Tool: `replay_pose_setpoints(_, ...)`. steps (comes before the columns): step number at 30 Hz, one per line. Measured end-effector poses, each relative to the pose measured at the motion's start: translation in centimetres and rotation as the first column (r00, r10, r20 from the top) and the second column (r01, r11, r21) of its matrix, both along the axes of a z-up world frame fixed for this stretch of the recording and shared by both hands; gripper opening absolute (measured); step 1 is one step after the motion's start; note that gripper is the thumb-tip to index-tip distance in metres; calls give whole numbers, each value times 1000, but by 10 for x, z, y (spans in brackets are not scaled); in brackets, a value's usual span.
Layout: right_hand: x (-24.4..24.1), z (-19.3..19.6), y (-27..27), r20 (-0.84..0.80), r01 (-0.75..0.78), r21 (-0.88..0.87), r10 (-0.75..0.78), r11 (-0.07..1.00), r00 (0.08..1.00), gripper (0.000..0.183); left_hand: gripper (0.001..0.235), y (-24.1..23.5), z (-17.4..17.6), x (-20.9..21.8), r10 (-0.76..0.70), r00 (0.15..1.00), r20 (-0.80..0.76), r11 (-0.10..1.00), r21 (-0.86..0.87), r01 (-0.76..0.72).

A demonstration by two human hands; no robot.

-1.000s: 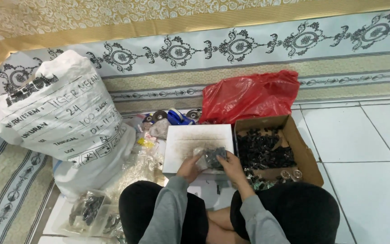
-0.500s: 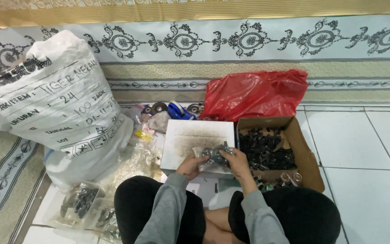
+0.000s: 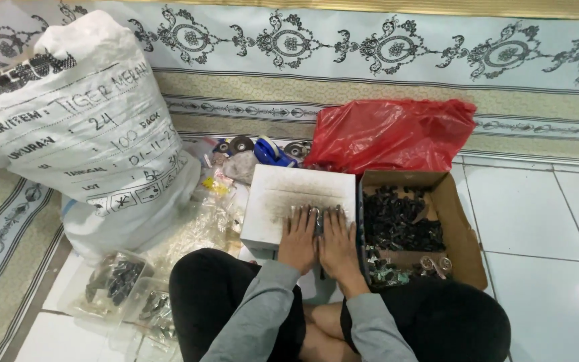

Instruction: Assembling small metal clips onto a white template board while sitting on the floor.

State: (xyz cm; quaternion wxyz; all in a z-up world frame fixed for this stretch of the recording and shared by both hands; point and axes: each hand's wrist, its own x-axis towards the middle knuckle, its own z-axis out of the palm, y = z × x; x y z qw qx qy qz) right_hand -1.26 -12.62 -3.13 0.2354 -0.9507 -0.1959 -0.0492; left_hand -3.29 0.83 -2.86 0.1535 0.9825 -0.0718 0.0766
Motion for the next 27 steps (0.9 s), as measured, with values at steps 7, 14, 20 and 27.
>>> replay_pose_setpoints(7, 2, -9, -5, 6, 5, -68, -4, 998, 1000, 71, 75, 2, -2, 4, 73, 973, -218, 996, 60, -62)
replay_pose_setpoints(14, 13, -59, -23, 222, 277, 131, -301, 952, 927, 59, 66, -1, -43, 20, 543, 836, 74, 826, -229, -516)
replay_pose_setpoints(20, 37, -82, -26, 380, 234, 184, -289, 955, 879, 45, 25, 4, -22, 28, 416, 896, -156, 809, -385, -443)
replay_pose_setpoints(27, 21, -57, -31, -124, 183, 665, -135, 724, 983, 27, 51, 7, -45, 17, 205, 858, -471, 49, -870, -490)
